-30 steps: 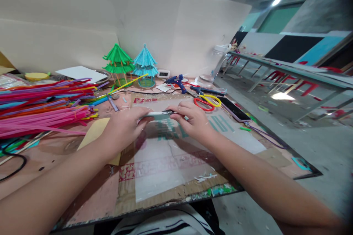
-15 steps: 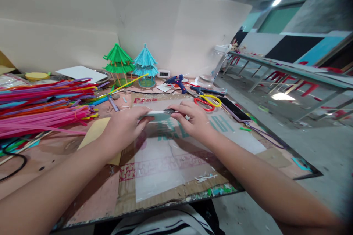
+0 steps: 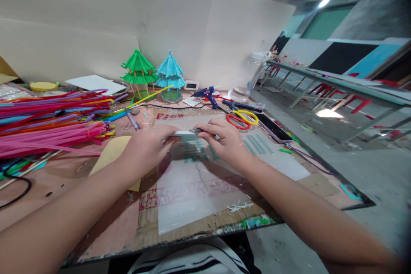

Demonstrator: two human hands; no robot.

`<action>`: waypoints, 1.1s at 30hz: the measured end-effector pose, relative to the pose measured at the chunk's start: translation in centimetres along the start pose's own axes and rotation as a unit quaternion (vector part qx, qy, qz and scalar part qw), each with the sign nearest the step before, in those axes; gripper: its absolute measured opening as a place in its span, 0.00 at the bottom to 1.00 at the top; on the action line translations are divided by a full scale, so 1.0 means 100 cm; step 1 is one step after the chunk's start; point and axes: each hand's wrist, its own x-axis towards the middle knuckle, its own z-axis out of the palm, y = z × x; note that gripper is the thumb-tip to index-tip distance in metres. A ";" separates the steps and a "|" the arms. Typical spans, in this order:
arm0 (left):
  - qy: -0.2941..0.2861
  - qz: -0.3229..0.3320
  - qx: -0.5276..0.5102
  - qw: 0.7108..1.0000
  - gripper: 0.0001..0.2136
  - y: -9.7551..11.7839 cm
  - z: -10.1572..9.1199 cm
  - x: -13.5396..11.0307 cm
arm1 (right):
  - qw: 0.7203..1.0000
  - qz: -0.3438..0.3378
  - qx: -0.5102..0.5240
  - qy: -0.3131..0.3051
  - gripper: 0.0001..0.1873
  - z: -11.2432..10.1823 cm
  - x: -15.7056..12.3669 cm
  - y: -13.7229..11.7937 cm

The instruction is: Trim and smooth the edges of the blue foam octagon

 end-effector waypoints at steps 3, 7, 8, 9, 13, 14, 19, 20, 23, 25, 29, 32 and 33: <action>0.010 -0.019 -0.020 1.000 0.13 -0.001 0.000 0.002 | 1.000 0.009 0.001 0.012 0.17 0.001 0.000 0.002; 0.015 -0.025 -0.051 0.998 0.12 -0.002 -0.001 0.003 | 1.000 0.010 -0.003 0.025 0.17 0.001 0.000 0.004; 0.014 -0.022 -0.050 0.998 0.12 -0.003 -0.001 0.003 | 1.000 0.009 -0.004 0.024 0.17 0.001 0.000 0.004; 0.011 -0.021 -0.045 0.999 0.12 -0.003 -0.001 0.003 | 1.000 0.008 -0.006 0.023 0.17 0.001 0.000 0.004; -0.001 -0.015 -0.017 1.000 0.12 -0.002 0.000 0.001 | 0.999 -0.009 -0.028 0.013 0.18 0.000 0.000 0.003; -0.003 -0.015 -0.013 1.000 0.12 -0.002 0.000 0.000 | 0.999 -0.015 -0.036 0.012 0.17 0.000 0.000 0.004; -0.008 -0.009 -0.007 1.000 0.12 0.000 0.000 -0.001 | 0.998 -0.038 -0.050 0.023 0.17 0.001 0.000 0.007; -0.012 -0.008 -0.006 1.000 0.12 0.001 0.000 -0.001 | 0.998 -0.042 -0.046 0.026 0.17 0.001 0.000 0.007; -0.020 -0.009 -0.007 1.000 0.12 0.001 0.000 0.000 | 0.998 -0.047 -0.035 0.025 0.16 0.002 0.000 0.008; -0.020 -0.010 -0.008 1.000 0.12 0.002 0.000 0.000 | 0.999 -0.039 -0.031 0.019 0.17 0.001 0.000 0.007; 0.004 -0.015 -0.008 1.000 0.11 0.000 -0.001 0.001 | 0.999 -0.015 -0.017 0.031 0.17 0.001 0.000 0.005; 0.008 -0.011 -0.008 1.000 0.11 -0.001 0.000 0.001 | 0.999 -0.015 -0.021 0.032 0.17 0.001 0.000 0.005; 0.006 -0.008 -0.006 1.000 0.11 -0.001 0.000 0.001 | 0.999 -0.016 -0.025 0.029 0.17 0.001 0.000 0.005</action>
